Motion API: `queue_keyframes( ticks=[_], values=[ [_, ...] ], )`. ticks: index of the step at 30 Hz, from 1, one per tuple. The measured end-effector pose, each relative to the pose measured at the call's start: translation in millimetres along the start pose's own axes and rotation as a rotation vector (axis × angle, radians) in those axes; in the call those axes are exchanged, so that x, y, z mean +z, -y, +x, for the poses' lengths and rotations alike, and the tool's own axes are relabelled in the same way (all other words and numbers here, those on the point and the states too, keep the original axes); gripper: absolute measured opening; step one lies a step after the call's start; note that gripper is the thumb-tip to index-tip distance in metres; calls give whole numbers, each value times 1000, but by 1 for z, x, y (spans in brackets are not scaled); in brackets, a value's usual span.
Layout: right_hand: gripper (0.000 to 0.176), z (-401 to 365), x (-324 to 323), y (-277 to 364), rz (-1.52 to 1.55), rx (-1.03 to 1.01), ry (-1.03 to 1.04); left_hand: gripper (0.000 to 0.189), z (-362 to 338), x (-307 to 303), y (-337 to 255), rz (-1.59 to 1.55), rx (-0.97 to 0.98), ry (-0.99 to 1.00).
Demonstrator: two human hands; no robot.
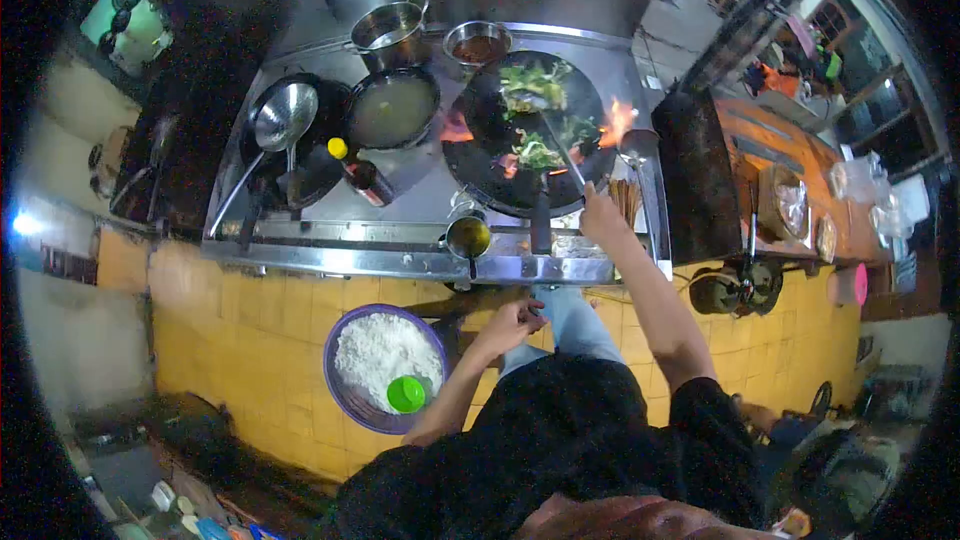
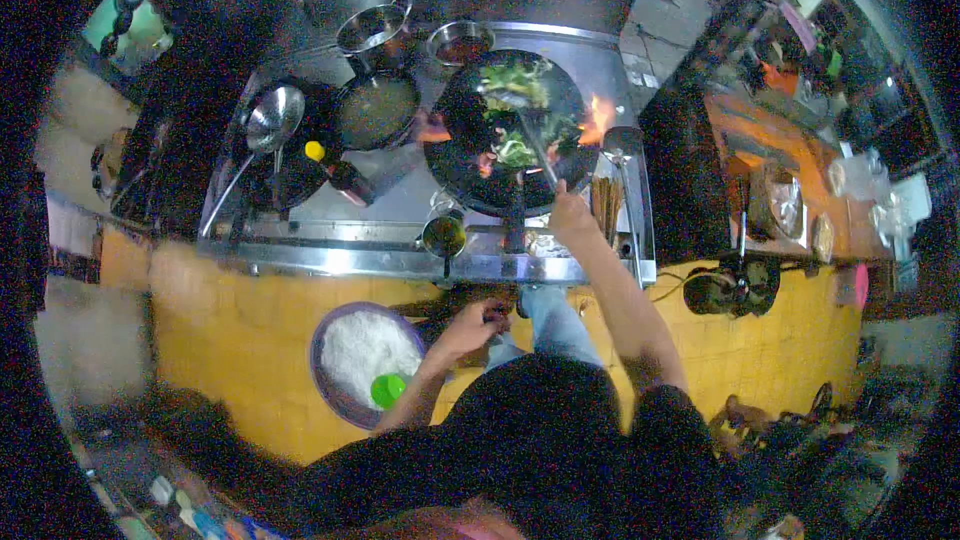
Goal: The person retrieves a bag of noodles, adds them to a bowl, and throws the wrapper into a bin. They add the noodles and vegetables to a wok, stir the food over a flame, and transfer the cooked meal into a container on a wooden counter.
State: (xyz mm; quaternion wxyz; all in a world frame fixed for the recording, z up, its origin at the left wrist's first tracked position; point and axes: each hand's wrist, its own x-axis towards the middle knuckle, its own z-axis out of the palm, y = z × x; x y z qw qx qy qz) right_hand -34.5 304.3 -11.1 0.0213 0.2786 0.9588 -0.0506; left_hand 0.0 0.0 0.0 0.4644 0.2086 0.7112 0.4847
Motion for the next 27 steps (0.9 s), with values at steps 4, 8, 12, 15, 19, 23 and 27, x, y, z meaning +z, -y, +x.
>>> queue_keyframes(
  ticks=[4,8,12,15,19,23,27],
  values=[
    [30,-58,-120,6,109,-142,251,34,-7,-2,0,-36,98,76],
    [38,-50,-82,-1,100,-29,48,22,6,18,-38,42,277,306],
    [46,4,30,-24,301,-158,-49,18,-4,55,-89,38,496,545],
    [51,-15,-49,-46,620,-147,429,19,-18,81,-107,38,643,579],
    [30,-40,-89,-57,904,46,636,28,-35,111,-94,-139,821,519],
    [31,-12,41,-86,531,-453,326,30,-36,138,-53,-200,840,416],
    [41,-69,25,-18,-175,-553,-28,25,-79,156,-23,-299,787,305]
  ],
)
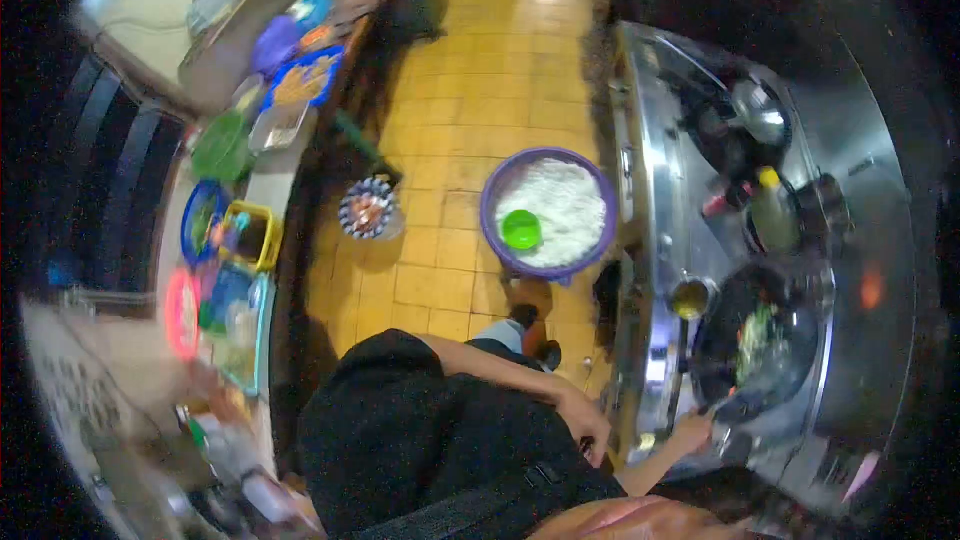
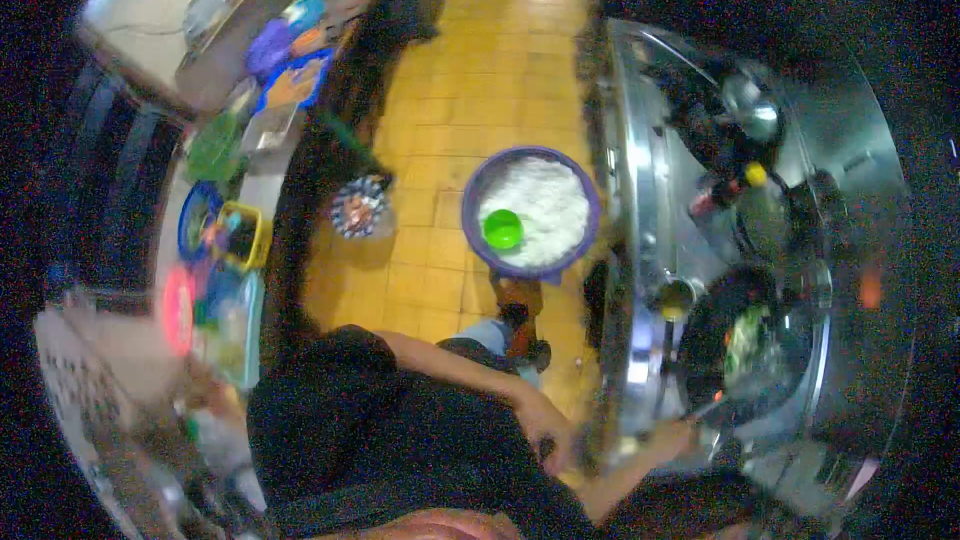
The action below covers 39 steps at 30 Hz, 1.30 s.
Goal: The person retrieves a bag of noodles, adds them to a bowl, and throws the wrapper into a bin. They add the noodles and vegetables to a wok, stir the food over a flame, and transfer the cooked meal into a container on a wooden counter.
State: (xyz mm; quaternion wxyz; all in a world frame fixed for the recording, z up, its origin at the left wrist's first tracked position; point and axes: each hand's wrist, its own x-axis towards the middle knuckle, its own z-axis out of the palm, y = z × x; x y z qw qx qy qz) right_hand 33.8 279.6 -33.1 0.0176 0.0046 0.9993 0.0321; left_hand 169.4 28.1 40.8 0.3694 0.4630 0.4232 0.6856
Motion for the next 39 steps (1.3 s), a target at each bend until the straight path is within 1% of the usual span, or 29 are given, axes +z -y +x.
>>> queue_keyframes(
  ticks=[2,3,4,5,6,9,10,11,12,13,14,15,16,18,19,20,22,23,26,27,28,30,31,33,34,35,36,38,39],
  values=[
    [42,11,1,42,-153,-25,-165,23,-25,13,-14,227,-33,-182],
    [42,17,13,59,80,-194,-342,23,-35,17,-11,259,-22,-236],
    [41,26,22,82,318,-363,-507,23,-44,21,-9,352,207,-314],
    [37,28,24,115,380,-399,-420,22,-58,25,-9,444,432,-380],
    [36,15,18,154,439,-489,-441,22,-76,32,-19,475,439,-414],
    [37,-6,0,275,384,-653,-346,18,-137,46,-59,503,408,-720],
    [38,-22,-3,315,489,-753,-222,15,-161,53,-73,495,415,-805],
    [38,-37,-3,351,597,-846,-93,15,-185,58,-88,630,412,-853],
    [34,-39,22,390,538,-979,-116,15,-218,66,-98,642,408,-878],
    [31,-104,-22,472,642,-962,245,16,-255,81,-109,558,454,-883],
    [29,-116,-6,510,725,-1191,250,17,-280,84,-114,483,471,-851],
    [29,-142,-22,540,753,-1289,364,17,-304,84,-109,620,429,-884],
    [29,-151,-14,569,686,-1441,344,17,-329,97,-125,629,426,-900],
    [27,-175,-8,613,722,-1485,472,18,-387,138,-172,630,71,-1051],
    [29,-185,-15,630,738,-1630,389,19,-402,144,-185,639,226,-1064],
    [29,-187,-14,646,737,-1613,399,19,-412,144,-187,621,226,-1058],
    [30,-177,-5,679,475,-1687,412,21,-435,130,-191,741,471,-1133],
    [30,-172,0,687,460,-1591,462,18,-444,117,-186,795,532,-1197],
    [31,-154,-11,746,486,-1588,522,17,-477,80,-214,743,490,-1162],
    [31,-136,8,770,488,-1677,463,17,-490,75,-233,691,445,-1119],
    [32,-132,-6,790,321,-1593,517,17,-501,63,-244,691,434,-1128],
    [34,-107,-3,832,351,-1502,638,20,-521,21,-257,548,559,-1002],
    [35,-95,-2,856,389,-1411,719,22,-540,-7,-255,559,482,-938],
    [38,-67,-1,899,361,-1672,323,24,-585,-62,-248,536,287,-879],
    [37,-60,-14,922,448,-1498,473,25,-609,-87,-265,521,253,-724],
    [36,-56,-35,940,546,-1429,515,25,-627,-106,-281,513,232,-659],
    [36,-34,-36,967,587,-1363,475,25,-650,-128,-300,494,150,-723],
    [35,9,-32,1010,678,-1422,220,25,-695,-164,-336,441,-18,-870],
    [35,28,-44,1031,698,-1334,192,26,-720,-185,-352,401,-98,-954]
  ],
)
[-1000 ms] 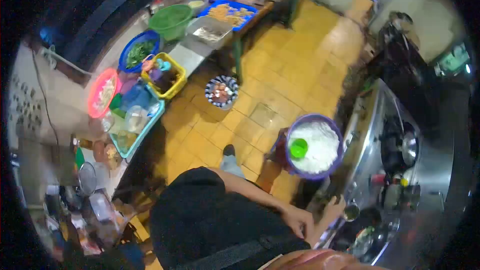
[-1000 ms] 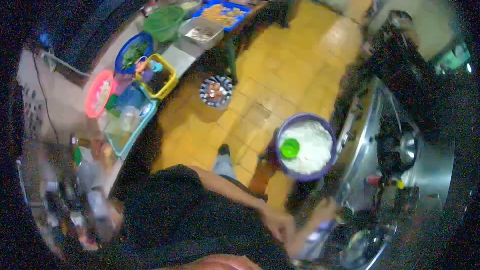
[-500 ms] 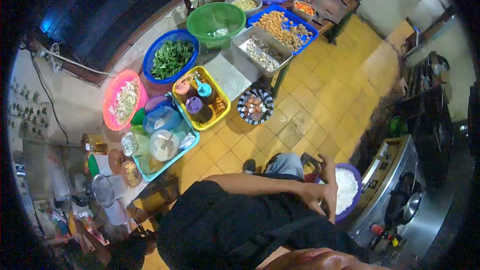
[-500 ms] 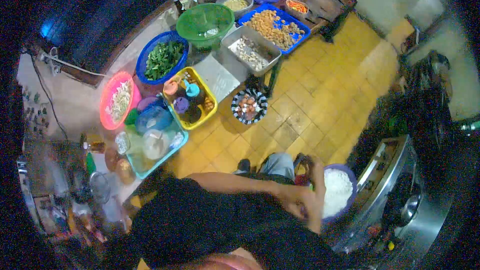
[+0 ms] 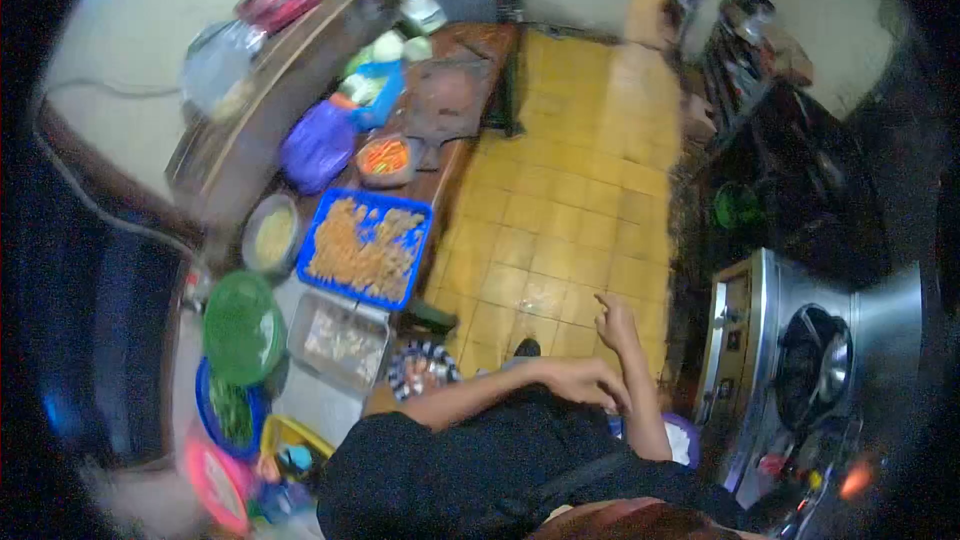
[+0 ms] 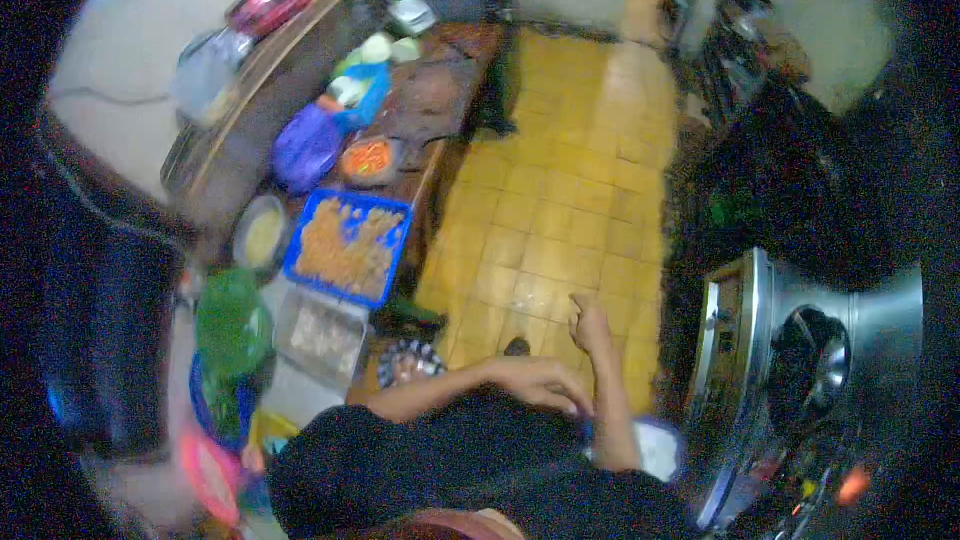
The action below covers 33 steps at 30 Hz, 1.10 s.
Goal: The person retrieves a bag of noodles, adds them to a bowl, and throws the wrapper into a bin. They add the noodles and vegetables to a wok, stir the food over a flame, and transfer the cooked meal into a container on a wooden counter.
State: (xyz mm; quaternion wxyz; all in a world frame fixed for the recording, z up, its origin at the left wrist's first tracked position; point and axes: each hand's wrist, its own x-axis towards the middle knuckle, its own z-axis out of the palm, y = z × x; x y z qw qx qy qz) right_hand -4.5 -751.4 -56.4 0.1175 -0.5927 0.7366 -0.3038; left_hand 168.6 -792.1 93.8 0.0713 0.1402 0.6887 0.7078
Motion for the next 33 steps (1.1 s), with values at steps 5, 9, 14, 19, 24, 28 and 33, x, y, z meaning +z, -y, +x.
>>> queue_keyframes(
  ticks=[5,9,14,19,24,28,33],
  values=[
    [35,91,-64,-46,229,350,-68,30,2,-142,26,-107,-289,-405],
    [29,132,-56,-148,20,393,-281,26,20,-266,75,-62,-387,-658],
    [23,133,34,-316,26,860,-157,23,86,-454,101,-136,-437,-776],
    [21,141,40,-368,121,1278,292,24,221,-642,60,191,-310,-754],
    [19,223,33,-421,322,1443,278,25,354,-774,57,108,-254,-540],
    [19,326,29,-511,413,1442,241,28,468,-884,111,40,-231,-258],
    [20,534,-19,-694,402,1198,118,34,586,-1023,162,43,-409,-126]
  ],
)
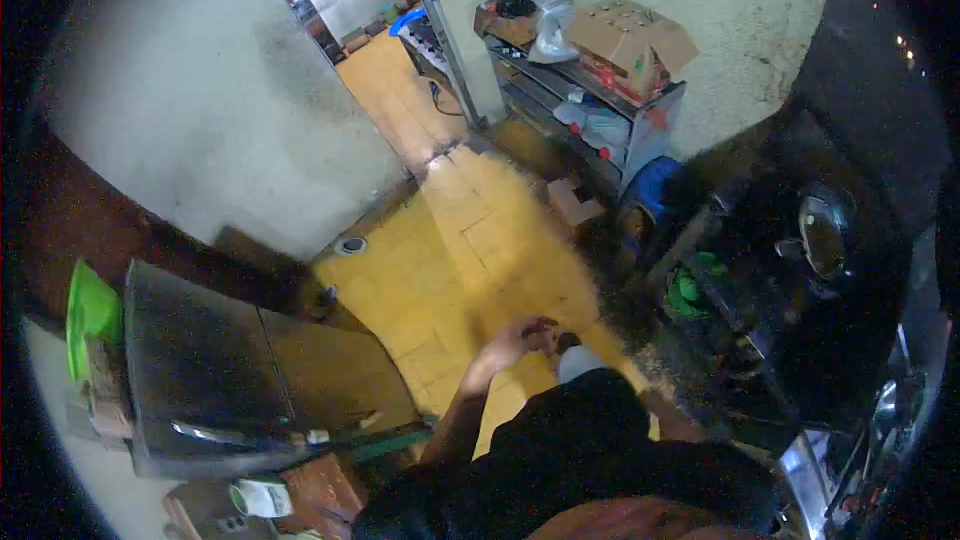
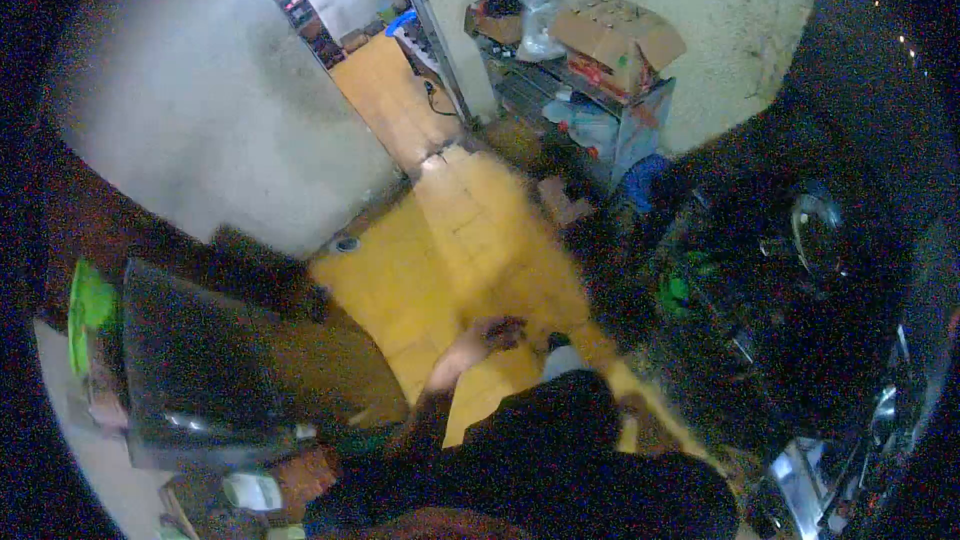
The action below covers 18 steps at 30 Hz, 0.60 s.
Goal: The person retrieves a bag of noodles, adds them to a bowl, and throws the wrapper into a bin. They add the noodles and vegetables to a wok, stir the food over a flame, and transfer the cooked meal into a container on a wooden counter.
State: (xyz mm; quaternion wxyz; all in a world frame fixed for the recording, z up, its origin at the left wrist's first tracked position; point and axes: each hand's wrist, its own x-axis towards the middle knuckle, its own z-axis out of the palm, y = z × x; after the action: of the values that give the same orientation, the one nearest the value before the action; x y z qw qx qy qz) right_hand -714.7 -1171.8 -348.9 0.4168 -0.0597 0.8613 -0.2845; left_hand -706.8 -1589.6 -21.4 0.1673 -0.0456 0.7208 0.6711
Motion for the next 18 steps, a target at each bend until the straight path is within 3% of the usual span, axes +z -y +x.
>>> queue_keyframes(
  ticks=[1,2,5,6,7,8,9,10,12,14,16,18],
  values=[
    [21,44,-29,40,44,-76,-25,37,15,-27,-14,-218,-94,-11],
    [21,88,-64,83,105,-141,-56,37,27,-53,-24,-226,-116,-13],
    [23,210,-181,247,411,-368,-179,35,66,-137,-38,-517,-92,-353],
    [14,225,-222,323,110,-706,-485,34,73,-166,-30,-581,-82,-420],
    [11,277,-261,374,201,-721,-498,33,87,-196,-25,-641,-77,-491],
    [30,297,-303,428,198,-912,-572,33,102,-227,-14,-643,-73,-482],
    [27,277,-343,505,381,-567,-393,35,116,-258,0,-636,-97,-505],
    [24,318,-366,543,404,-658,-582,37,137,-286,4,-627,-123,-528],
    [27,340,-427,631,362,-543,-492,36,184,-335,7,-578,-197,-558],
    [37,398,-462,676,251,-659,-839,32,238,-387,-7,-651,-183,-552],
    [41,469,-491,704,115,-526,-972,33,286,-432,-23,-678,-201,-487],
    [46,506,-518,725,-44,-408,-1096,34,343,-465,-62,-535,-81,-448]
  ],
)
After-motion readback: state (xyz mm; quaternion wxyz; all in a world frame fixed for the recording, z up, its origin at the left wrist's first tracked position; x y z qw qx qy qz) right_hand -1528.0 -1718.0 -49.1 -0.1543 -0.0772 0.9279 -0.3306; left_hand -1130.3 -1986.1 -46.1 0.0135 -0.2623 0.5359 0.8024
